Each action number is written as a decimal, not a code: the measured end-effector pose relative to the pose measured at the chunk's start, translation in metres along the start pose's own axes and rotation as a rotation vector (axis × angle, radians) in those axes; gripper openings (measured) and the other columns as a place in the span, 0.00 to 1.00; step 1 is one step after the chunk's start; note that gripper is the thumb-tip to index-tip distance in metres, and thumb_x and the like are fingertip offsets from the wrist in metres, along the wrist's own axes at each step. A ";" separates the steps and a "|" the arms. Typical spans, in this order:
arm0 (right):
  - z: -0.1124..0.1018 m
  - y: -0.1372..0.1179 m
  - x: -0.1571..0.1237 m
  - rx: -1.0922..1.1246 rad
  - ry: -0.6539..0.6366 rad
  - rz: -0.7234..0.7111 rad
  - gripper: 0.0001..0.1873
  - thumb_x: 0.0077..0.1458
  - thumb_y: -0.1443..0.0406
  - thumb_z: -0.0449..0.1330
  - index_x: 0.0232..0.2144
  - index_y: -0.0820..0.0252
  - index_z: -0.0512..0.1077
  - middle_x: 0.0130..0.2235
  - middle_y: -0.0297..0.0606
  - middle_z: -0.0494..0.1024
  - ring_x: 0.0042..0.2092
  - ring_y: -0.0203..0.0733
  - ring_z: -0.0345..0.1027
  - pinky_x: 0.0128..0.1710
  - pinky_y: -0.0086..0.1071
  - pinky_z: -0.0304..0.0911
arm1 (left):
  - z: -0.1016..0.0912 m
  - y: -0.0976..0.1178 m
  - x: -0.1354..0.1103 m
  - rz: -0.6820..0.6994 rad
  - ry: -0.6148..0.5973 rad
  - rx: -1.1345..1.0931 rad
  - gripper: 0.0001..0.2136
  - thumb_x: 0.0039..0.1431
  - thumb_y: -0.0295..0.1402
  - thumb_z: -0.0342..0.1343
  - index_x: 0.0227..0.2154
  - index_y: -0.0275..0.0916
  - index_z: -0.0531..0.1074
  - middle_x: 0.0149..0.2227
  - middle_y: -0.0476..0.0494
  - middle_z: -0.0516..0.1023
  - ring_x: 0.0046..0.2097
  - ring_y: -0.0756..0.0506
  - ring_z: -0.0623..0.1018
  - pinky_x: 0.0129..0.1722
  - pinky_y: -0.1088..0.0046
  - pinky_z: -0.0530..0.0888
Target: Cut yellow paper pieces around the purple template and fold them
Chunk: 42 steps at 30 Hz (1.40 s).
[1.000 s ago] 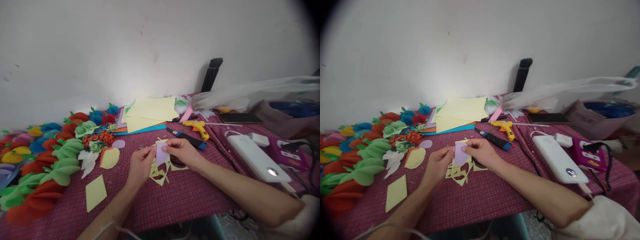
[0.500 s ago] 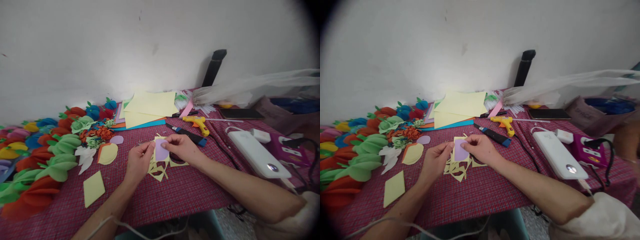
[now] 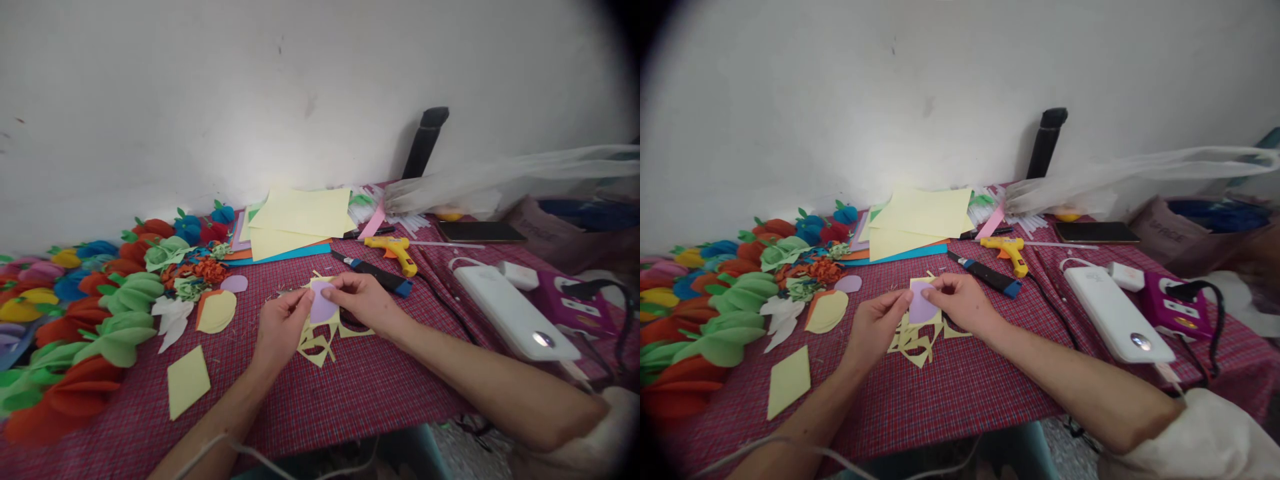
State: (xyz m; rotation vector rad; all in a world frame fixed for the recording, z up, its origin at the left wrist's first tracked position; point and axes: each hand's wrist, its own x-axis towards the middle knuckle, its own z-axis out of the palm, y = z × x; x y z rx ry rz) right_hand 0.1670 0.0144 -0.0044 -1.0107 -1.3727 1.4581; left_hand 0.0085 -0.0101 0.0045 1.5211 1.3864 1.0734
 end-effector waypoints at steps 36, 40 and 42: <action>0.000 -0.007 0.002 0.196 -0.019 0.042 0.20 0.42 0.69 0.62 0.38 0.54 0.59 0.26 0.27 0.72 0.25 0.34 0.68 0.28 0.30 0.65 | 0.003 -0.001 0.004 -0.196 -0.092 -0.268 0.16 0.45 0.42 0.57 0.34 0.36 0.76 0.27 0.46 0.77 0.26 0.49 0.73 0.27 0.75 0.69; -0.002 -0.007 0.002 0.184 -0.032 0.030 0.22 0.41 0.68 0.63 0.38 0.54 0.59 0.26 0.27 0.73 0.24 0.34 0.67 0.25 0.28 0.63 | -0.003 0.003 0.004 -0.164 -0.150 -0.213 0.15 0.44 0.40 0.59 0.33 0.36 0.75 0.28 0.45 0.77 0.27 0.49 0.74 0.27 0.75 0.69; -0.003 -0.007 0.002 0.175 -0.036 0.030 0.22 0.42 0.68 0.63 0.39 0.54 0.58 0.26 0.28 0.73 0.23 0.34 0.67 0.24 0.28 0.63 | -0.005 0.003 0.004 -0.141 -0.177 -0.139 0.13 0.45 0.40 0.59 0.31 0.36 0.75 0.26 0.46 0.76 0.26 0.51 0.72 0.25 0.77 0.67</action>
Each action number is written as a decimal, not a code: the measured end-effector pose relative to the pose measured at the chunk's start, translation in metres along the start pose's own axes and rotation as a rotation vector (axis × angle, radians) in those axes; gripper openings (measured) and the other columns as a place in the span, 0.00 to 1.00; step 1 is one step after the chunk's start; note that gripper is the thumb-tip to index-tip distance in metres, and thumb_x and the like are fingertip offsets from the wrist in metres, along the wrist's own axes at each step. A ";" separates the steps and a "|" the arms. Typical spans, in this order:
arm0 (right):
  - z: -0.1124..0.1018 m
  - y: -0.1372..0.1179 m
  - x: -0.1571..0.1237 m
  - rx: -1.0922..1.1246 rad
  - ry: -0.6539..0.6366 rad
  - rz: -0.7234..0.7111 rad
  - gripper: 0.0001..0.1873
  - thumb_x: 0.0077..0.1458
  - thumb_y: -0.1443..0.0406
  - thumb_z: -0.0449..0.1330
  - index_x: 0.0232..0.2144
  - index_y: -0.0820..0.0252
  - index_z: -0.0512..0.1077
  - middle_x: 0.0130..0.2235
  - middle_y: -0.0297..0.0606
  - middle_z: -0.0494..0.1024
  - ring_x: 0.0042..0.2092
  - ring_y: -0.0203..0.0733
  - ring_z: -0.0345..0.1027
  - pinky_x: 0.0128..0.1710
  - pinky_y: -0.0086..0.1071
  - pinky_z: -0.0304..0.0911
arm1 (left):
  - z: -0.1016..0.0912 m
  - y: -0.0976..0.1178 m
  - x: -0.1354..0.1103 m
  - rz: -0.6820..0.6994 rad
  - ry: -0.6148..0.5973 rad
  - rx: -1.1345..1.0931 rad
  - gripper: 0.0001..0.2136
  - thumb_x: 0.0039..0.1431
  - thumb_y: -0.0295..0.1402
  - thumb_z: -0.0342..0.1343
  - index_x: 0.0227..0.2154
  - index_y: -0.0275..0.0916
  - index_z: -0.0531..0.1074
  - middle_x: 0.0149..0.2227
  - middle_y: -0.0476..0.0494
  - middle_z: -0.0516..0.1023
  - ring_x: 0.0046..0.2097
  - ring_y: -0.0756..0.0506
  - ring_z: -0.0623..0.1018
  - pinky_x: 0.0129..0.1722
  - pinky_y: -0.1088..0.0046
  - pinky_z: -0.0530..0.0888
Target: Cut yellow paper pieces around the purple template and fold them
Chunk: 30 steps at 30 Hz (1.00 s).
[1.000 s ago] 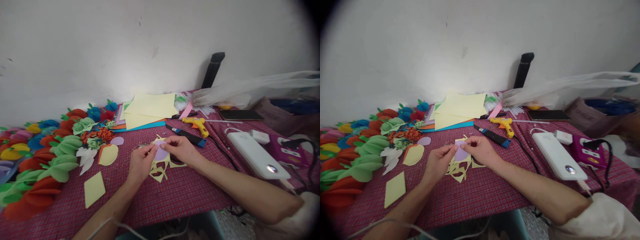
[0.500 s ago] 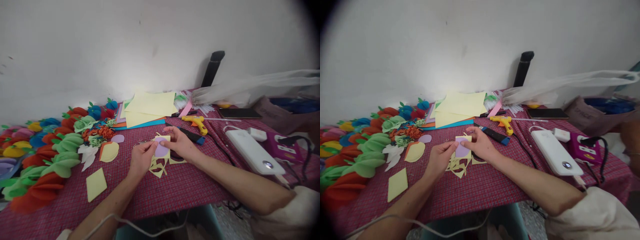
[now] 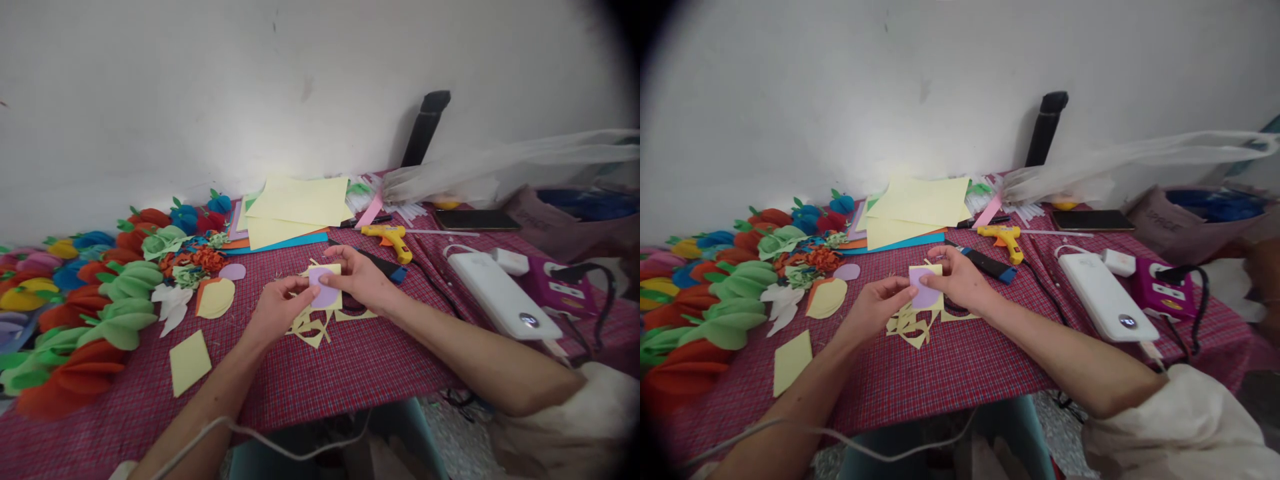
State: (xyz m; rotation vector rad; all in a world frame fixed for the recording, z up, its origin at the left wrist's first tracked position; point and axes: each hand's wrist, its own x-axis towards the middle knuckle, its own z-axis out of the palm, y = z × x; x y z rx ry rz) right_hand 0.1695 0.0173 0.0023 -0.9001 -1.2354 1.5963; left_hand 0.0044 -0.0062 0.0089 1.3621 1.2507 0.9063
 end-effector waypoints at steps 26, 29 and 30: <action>0.004 0.002 -0.004 -0.137 -0.036 0.118 0.14 0.42 0.57 0.63 0.23 0.66 0.73 0.19 0.28 0.69 0.21 0.27 0.56 0.23 0.25 0.52 | 0.004 -0.011 0.003 -0.007 0.187 -0.270 0.14 0.45 0.42 0.59 0.18 0.34 0.71 0.19 0.49 0.70 0.22 0.54 0.63 0.23 0.78 0.59; 0.003 0.003 -0.003 -0.157 -0.039 0.107 0.15 0.42 0.57 0.63 0.24 0.66 0.74 0.22 0.31 0.72 0.23 0.29 0.59 0.26 0.26 0.55 | 0.004 -0.011 0.004 -0.002 0.184 -0.269 0.14 0.45 0.42 0.59 0.19 0.34 0.72 0.20 0.49 0.71 0.23 0.54 0.64 0.24 0.77 0.60; 0.003 0.003 -0.003 -0.161 -0.040 0.101 0.15 0.42 0.57 0.63 0.25 0.66 0.74 0.23 0.33 0.73 0.24 0.30 0.61 0.27 0.27 0.56 | 0.004 -0.011 0.004 -0.005 0.186 -0.270 0.14 0.45 0.42 0.59 0.19 0.34 0.72 0.20 0.48 0.71 0.23 0.54 0.64 0.24 0.77 0.60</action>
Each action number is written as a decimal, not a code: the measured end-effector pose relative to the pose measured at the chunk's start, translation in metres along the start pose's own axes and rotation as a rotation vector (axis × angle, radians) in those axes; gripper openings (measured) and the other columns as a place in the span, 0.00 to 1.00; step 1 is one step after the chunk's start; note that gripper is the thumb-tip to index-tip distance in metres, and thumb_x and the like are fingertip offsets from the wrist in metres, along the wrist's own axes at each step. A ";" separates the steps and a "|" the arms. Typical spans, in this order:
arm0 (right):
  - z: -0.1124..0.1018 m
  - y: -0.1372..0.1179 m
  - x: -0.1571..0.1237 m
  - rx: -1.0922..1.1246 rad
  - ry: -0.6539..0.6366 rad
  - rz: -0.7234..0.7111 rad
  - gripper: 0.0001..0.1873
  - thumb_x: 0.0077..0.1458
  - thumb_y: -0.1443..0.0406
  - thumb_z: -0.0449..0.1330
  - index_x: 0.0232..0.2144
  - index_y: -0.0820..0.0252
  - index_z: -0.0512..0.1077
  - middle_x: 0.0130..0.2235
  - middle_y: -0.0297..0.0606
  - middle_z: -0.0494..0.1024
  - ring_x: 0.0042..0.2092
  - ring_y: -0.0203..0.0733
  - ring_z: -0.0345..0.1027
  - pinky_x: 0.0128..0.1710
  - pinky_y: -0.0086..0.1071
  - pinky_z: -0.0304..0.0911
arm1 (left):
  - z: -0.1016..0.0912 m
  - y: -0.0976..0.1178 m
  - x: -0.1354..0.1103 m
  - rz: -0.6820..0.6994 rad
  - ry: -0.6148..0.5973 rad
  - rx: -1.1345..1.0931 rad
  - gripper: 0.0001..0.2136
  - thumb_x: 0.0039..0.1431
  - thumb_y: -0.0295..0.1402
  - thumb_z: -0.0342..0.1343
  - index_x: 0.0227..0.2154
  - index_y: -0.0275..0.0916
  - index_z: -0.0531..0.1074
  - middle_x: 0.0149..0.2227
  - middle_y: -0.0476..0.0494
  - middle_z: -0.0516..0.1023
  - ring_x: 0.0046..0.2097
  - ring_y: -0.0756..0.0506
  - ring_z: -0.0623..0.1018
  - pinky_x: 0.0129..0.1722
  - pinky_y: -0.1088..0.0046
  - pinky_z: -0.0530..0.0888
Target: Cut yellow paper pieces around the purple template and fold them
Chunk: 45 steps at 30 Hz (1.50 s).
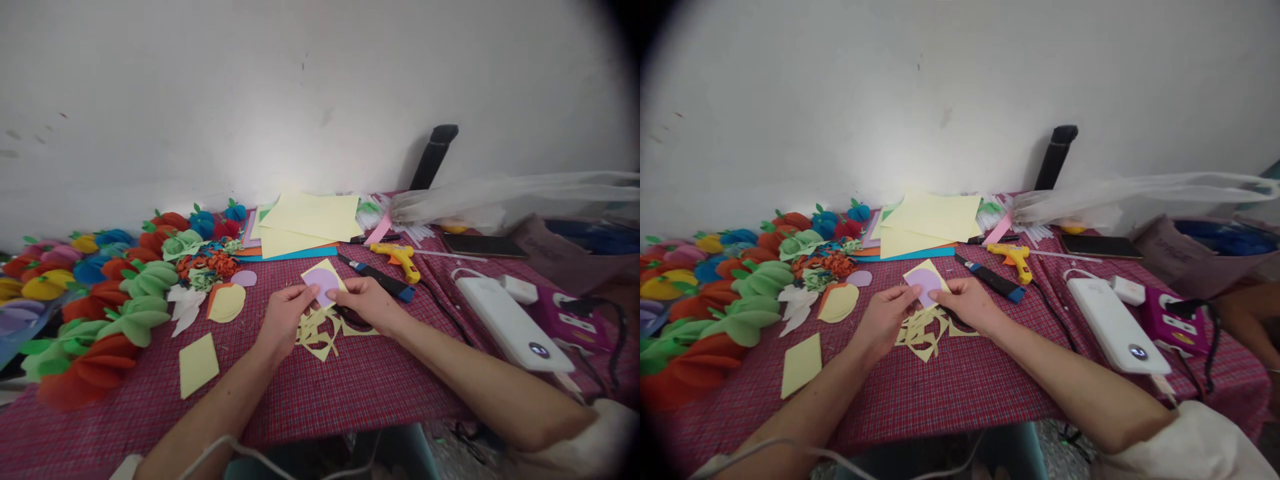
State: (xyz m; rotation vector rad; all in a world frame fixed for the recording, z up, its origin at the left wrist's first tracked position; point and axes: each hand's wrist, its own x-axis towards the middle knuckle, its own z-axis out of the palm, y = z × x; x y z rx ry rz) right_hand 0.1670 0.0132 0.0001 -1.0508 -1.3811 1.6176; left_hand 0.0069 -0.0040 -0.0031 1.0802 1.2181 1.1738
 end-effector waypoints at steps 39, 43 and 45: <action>-0.011 -0.009 -0.006 -0.316 -0.138 0.110 0.13 0.42 0.59 0.61 0.22 0.65 0.75 0.17 0.31 0.68 0.20 0.29 0.54 0.19 0.25 0.48 | -0.036 0.022 0.008 -0.068 -0.344 0.404 0.15 0.46 0.43 0.57 0.17 0.35 0.75 0.19 0.44 0.75 0.22 0.51 0.69 0.24 0.76 0.63; -0.012 -0.009 -0.005 -0.314 -0.145 0.120 0.12 0.42 0.59 0.61 0.22 0.65 0.75 0.17 0.30 0.68 0.20 0.29 0.54 0.19 0.25 0.48 | -0.034 0.023 0.007 -0.083 -0.334 0.410 0.16 0.46 0.44 0.56 0.16 0.35 0.74 0.19 0.43 0.74 0.22 0.51 0.68 0.24 0.76 0.62; -0.012 -0.008 -0.005 -0.298 -0.149 0.113 0.12 0.42 0.59 0.61 0.23 0.65 0.76 0.18 0.31 0.70 0.20 0.30 0.56 0.19 0.25 0.50 | -0.033 0.023 0.007 -0.085 -0.307 0.404 0.18 0.47 0.45 0.55 0.16 0.34 0.74 0.19 0.42 0.74 0.21 0.50 0.68 0.23 0.76 0.62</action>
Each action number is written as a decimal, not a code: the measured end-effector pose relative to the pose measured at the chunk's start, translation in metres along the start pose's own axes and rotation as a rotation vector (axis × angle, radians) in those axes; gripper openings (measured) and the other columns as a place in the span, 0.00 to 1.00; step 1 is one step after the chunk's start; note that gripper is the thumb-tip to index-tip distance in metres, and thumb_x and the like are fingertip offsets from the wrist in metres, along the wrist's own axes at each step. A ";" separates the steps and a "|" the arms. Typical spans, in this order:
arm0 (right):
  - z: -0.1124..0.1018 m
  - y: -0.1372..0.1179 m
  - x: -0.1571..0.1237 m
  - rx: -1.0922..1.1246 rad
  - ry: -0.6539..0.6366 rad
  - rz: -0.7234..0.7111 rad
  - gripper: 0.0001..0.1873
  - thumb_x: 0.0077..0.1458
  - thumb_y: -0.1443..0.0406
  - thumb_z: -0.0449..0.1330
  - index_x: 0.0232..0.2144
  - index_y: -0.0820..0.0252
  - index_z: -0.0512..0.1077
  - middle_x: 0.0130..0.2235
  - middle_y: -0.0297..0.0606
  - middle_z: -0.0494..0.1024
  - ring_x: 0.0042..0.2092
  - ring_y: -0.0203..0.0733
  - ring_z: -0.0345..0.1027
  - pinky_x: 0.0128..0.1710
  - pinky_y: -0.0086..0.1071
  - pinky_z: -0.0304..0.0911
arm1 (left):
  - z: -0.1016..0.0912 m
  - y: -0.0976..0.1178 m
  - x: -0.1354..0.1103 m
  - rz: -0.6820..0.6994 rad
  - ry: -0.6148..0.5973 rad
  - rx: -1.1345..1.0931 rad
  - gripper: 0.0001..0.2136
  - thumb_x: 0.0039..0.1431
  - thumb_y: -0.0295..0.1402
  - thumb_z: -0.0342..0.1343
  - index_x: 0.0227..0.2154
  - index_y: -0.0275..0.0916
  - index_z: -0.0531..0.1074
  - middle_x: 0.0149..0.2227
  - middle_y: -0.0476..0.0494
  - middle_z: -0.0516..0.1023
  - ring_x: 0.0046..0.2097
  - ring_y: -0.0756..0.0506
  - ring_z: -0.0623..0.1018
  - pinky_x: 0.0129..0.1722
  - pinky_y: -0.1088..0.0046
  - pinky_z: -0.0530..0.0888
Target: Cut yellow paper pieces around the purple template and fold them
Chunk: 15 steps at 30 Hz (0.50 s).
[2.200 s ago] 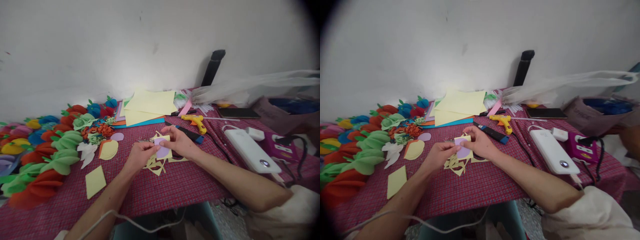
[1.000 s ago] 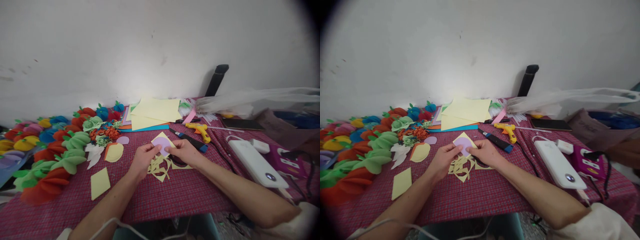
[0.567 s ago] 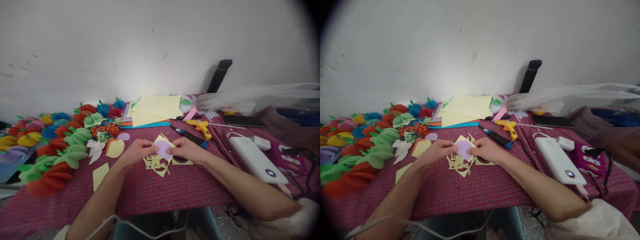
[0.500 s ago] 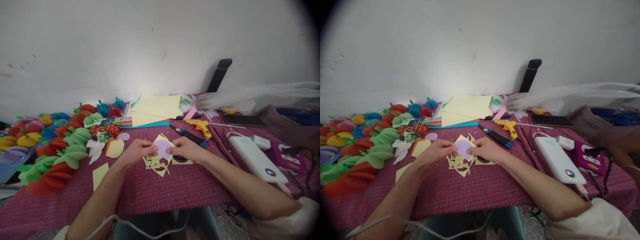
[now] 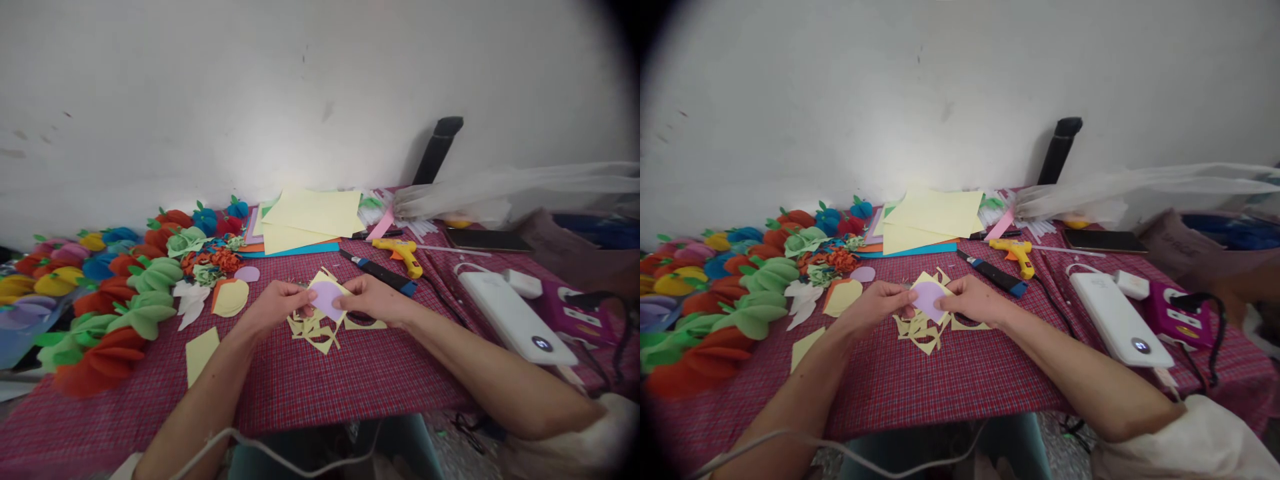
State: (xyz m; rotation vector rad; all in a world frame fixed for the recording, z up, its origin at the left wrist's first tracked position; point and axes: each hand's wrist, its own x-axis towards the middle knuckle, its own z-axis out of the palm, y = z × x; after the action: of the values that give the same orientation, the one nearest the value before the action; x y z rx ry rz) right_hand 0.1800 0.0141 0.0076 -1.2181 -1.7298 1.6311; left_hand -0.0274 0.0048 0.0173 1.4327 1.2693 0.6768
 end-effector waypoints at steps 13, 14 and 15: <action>0.000 0.001 0.001 0.048 -0.016 -0.010 0.11 0.43 0.62 0.61 0.28 0.64 0.77 0.21 0.33 0.74 0.25 0.34 0.63 0.24 0.26 0.55 | 0.003 -0.002 0.000 0.028 0.061 -0.051 0.23 0.50 0.50 0.49 0.16 0.35 0.73 0.17 0.44 0.71 0.20 0.50 0.65 0.22 0.76 0.60; 0.000 0.001 0.001 0.046 -0.017 -0.006 0.12 0.43 0.62 0.61 0.28 0.64 0.77 0.22 0.34 0.74 0.25 0.34 0.63 0.24 0.26 0.55 | 0.003 -0.001 0.000 0.035 0.056 -0.045 0.23 0.50 0.49 0.49 0.16 0.35 0.73 0.17 0.44 0.71 0.20 0.50 0.65 0.22 0.76 0.60; 0.000 0.001 0.001 0.045 -0.019 -0.005 0.12 0.43 0.62 0.61 0.28 0.64 0.77 0.22 0.34 0.74 0.25 0.34 0.63 0.24 0.26 0.55 | 0.003 0.000 -0.001 0.043 0.057 -0.037 0.22 0.50 0.49 0.49 0.15 0.35 0.73 0.16 0.45 0.71 0.20 0.51 0.65 0.22 0.76 0.59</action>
State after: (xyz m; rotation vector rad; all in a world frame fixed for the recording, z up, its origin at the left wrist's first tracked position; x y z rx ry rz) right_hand 0.1799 0.0148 0.0062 -1.1808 -1.6967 1.6745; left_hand -0.0246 0.0031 0.0167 1.4228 1.2668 0.7709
